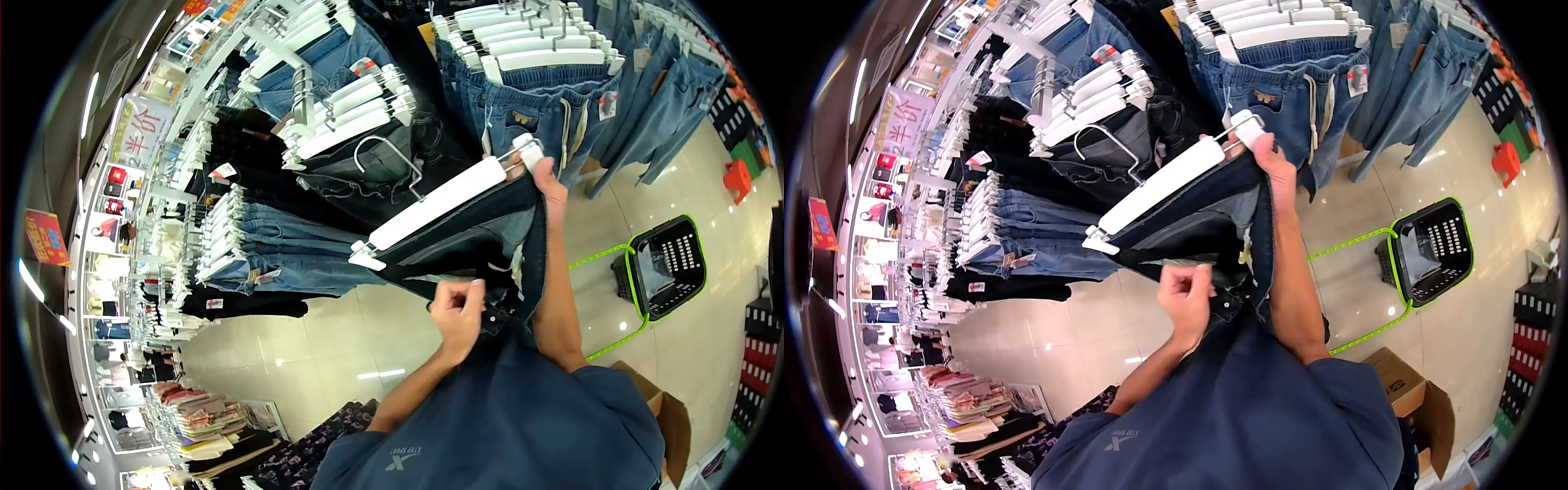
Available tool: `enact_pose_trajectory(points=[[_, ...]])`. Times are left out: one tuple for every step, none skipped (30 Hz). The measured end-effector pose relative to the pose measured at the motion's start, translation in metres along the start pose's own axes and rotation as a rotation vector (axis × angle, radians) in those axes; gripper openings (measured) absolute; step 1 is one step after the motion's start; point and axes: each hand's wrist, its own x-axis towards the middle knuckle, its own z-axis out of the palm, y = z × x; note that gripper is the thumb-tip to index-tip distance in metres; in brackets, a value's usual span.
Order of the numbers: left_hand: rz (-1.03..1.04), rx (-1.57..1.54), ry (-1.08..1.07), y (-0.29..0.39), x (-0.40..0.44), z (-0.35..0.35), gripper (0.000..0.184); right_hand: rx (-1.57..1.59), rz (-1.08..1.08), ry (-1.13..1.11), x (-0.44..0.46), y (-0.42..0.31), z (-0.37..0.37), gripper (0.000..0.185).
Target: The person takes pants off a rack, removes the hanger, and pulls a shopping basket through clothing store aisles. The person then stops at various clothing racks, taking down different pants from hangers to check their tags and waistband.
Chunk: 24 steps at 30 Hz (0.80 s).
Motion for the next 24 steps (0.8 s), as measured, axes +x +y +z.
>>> enact_pose_trajectory(points=[[0.122, 0.034, 0.01, -0.01, -0.001, -0.016, 0.015, -0.009, -0.035, -0.027, -0.002, -0.004, 0.006, 0.046], [0.263, 0.161, 0.06, -0.024, 0.0, -0.035, 0.014, 0.059, -0.064, -0.046, -0.001, -0.002, 0.002, 0.047], [0.395, 0.292, 0.108, -0.032, -0.002, -0.051, 0.017, -0.097, -0.004, -0.082, 0.0, -0.011, -0.026, 0.054], [0.383, 0.436, 0.206, -0.025, -0.006, -0.057, 0.022, -0.137, -0.01, -0.099, 0.0, -0.016, -0.032, 0.055], [0.381, 0.575, 0.307, -0.018, -0.003, -0.06, 0.028, -0.149, -0.032, -0.125, 0.0, -0.015, -0.035, 0.055], [0.171, 0.505, 0.285, -0.017, -0.004, -0.065, 0.043, -0.155, -0.051, -0.149, -0.002, -0.015, -0.033, 0.055], [-0.012, 0.258, 0.241, -0.025, -0.002, -0.071, 0.047, -0.163, -0.058, -0.176, -0.002, -0.014, -0.029, 0.056], [-0.207, 0.074, 0.189, -0.027, -0.002, -0.073, 0.05, -0.173, -0.056, -0.213, -0.001, -0.014, -0.026, 0.056], [-0.397, -0.113, 0.135, -0.025, -0.001, -0.072, 0.054, -0.184, -0.052, -0.257, 0.0, -0.012, -0.023, 0.056], [-0.475, 0.002, 0.066, -0.033, 0.0, -0.073, 0.06, -0.188, -0.041, -0.287, 0.0, -0.009, -0.019, 0.056], [-0.5, -0.013, 0.027, -0.035, 0.0, -0.069, 0.061, -0.187, -0.025, -0.315, 0.0, -0.005, -0.014, 0.057], [-0.52, -0.015, -0.012, -0.033, 0.002, -0.069, 0.062, -0.098, -0.017, -0.262, -0.003, 0.003, -0.002, 0.058], [-0.528, -0.03, -0.033, -0.034, 0.008, -0.065, 0.062, -0.282, -0.082, -0.189, -0.004, 0.006, -0.007, 0.057], [-0.388, -0.076, -0.048, -0.076, 0.011, -0.075, 0.061, -0.292, -0.065, -0.206, -0.001, 0.007, -0.013, 0.059], [-0.609, 0.028, -0.033, -0.076, 0.019, -0.08, 0.049, -0.302, -0.045, -0.217, -0.001, 0.009, -0.017, 0.06], [-0.692, -0.015, -0.033, -0.066, 0.024, -0.084, 0.043, -0.184, -0.024, -0.318, -0.004, 0.009, 0.008, 0.062], [-0.673, -0.113, 0.014, -0.061, 0.025, -0.083, 0.035, -0.238, -0.065, -0.216, 0.0, 0.009, -0.015, 0.063], [-0.651, -0.21, 0.059, -0.055, 0.027, -0.081, 0.028, -0.291, -0.104, -0.111, 0.005, 0.009, -0.057, 0.064], [-0.566, -0.321, 0.106, -0.049, 0.025, -0.078, 0.029, -0.342, -0.139, -0.004, 0.002, 0.007, -0.059, 0.065], [-0.515, -0.397, 0.119, -0.042, 0.023, -0.078, 0.03, -0.394, -0.168, 0.105, 0.0, 0.005, -0.061, 0.067], [-0.463, -0.474, 0.133, -0.039, 0.021, -0.08, 0.032, -0.239, -0.095, -0.052, -0.005, -0.005, -0.024, 0.067], [-0.419, -0.57, 0.129, -0.035, 0.023, -0.082, 0.035, -0.198, -0.114, -0.055, -0.004, -0.009, -0.022, 0.068], [-0.348, -0.648, 0.162, -0.03, 0.022, -0.079, 0.036, -0.156, -0.133, -0.057, -0.003, -0.012, -0.021, 0.068], [-0.344, -0.758, 0.128, -0.028, 0.022, -0.084, 0.036, -0.185, -0.173, 0.015, -0.004, -0.015, -0.012, 0.07]])
